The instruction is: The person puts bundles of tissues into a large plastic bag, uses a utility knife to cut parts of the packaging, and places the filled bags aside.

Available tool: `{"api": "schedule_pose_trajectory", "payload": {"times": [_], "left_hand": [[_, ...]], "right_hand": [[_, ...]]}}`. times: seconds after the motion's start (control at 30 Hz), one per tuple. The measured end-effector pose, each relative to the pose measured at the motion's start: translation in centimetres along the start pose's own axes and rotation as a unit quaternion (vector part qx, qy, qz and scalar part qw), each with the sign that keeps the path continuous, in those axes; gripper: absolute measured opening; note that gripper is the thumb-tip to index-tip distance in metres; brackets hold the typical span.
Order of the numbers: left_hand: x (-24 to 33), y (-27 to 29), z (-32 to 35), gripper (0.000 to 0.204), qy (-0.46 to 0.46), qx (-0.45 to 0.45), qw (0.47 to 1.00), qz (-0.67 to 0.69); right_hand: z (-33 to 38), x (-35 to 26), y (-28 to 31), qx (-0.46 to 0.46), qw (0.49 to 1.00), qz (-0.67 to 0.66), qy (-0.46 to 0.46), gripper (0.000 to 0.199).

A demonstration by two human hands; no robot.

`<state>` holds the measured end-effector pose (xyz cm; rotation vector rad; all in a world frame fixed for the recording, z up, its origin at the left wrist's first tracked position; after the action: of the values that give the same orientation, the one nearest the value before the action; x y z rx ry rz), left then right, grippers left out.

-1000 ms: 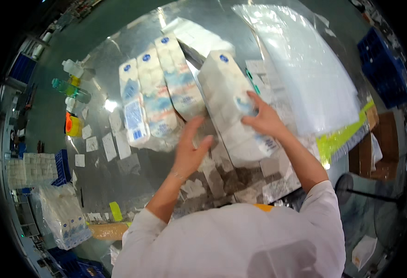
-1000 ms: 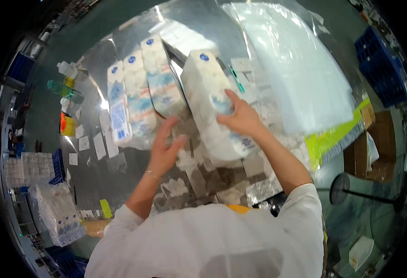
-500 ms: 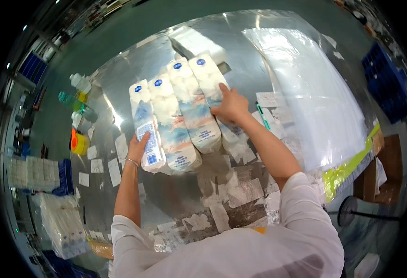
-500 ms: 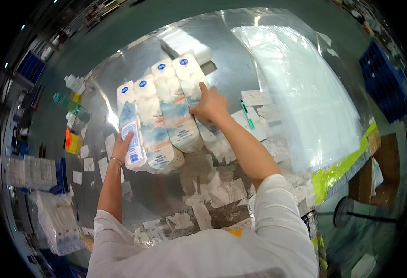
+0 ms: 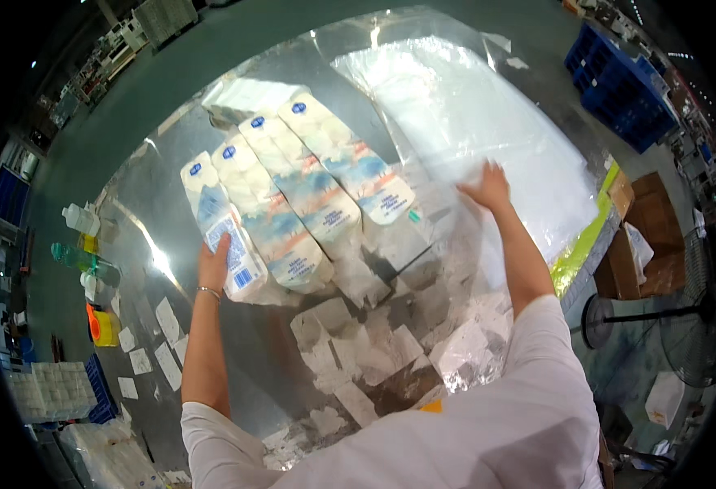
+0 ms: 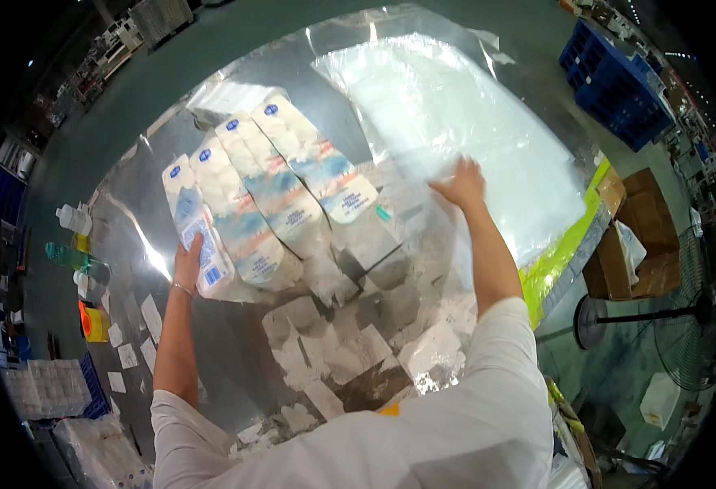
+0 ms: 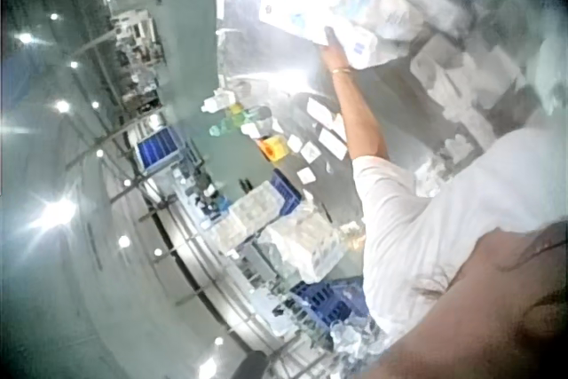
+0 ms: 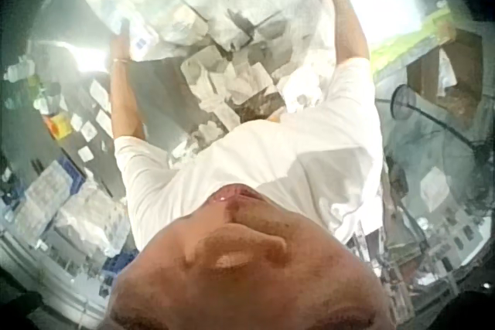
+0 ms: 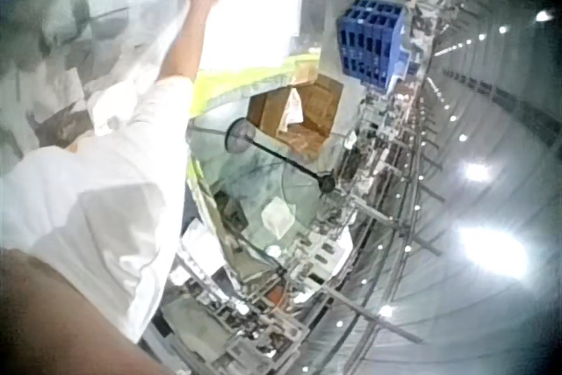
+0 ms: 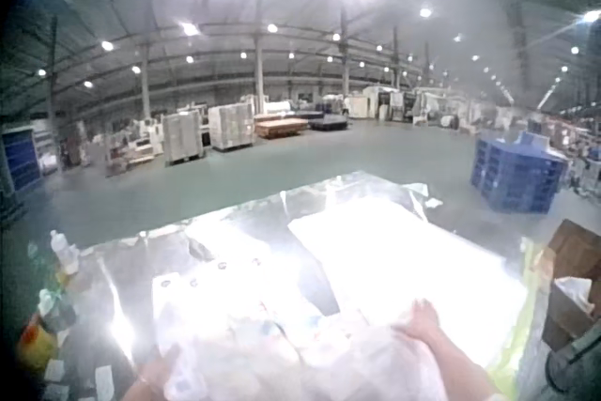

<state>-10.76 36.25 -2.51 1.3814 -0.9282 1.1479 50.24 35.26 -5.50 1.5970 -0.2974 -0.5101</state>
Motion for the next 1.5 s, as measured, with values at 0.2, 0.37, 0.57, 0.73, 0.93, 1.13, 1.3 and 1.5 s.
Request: {"api": "schedule_pose_trajectory", "payload": {"times": [0.2,0.37,0.57,0.73,0.93,1.13,1.3,1.5], "left_hand": [[0.7,0.1,0.0,0.041,-0.066,0.027,0.997,-0.016],[-2.1,-2.3,2.3,0.035,0.018,0.082,0.993,0.082],[-6.2,1.3,16.6,0.019,0.031,0.115,0.969,0.215],[5.2,-12.6,24.1,0.045,-0.054,-0.272,0.928,0.247],[9.7,1.4,34.3,0.051,-0.259,-0.133,0.945,0.149],[1.6,6.9,41.9,0.042,0.041,-0.049,0.718,0.693],[-7.2,2.3,46.1,0.030,0.213,0.024,0.787,0.579],[-7.6,9.7,44.0,0.023,0.084,0.001,0.751,0.654]], "right_hand": [[6.3,4.3,-1.8,0.065,0.995,-0.072,0.008,0.039],[1.5,13.5,1.1,0.017,0.980,-0.166,-0.112,0.035],[-1.9,11.9,16.0,0.166,0.651,-0.734,-0.099,0.026],[22.5,-15.4,22.9,-0.079,0.767,-0.611,0.180,0.026],[49.3,-30.9,18.3,-0.506,0.607,-0.399,0.465,0.013],[51.6,-33.0,9.6,-0.443,0.703,-0.448,0.328,0.014],[57.5,-33.3,2.8,-0.509,0.676,-0.403,0.348,0.020],[52.5,-28.4,-0.6,-0.401,0.707,-0.519,0.265,0.032]]}}
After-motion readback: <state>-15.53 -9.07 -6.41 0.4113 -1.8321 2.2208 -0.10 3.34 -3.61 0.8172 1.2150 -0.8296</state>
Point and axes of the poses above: each hand's wrist, its own z-axis away from the middle knuckle, its own y-axis out of the back of the hand, x = y × z, the point moved 8 cm from there along -z, towards the middle knuckle, and after that the axes turned 6 degrees about -y, right-handed, at the moved point
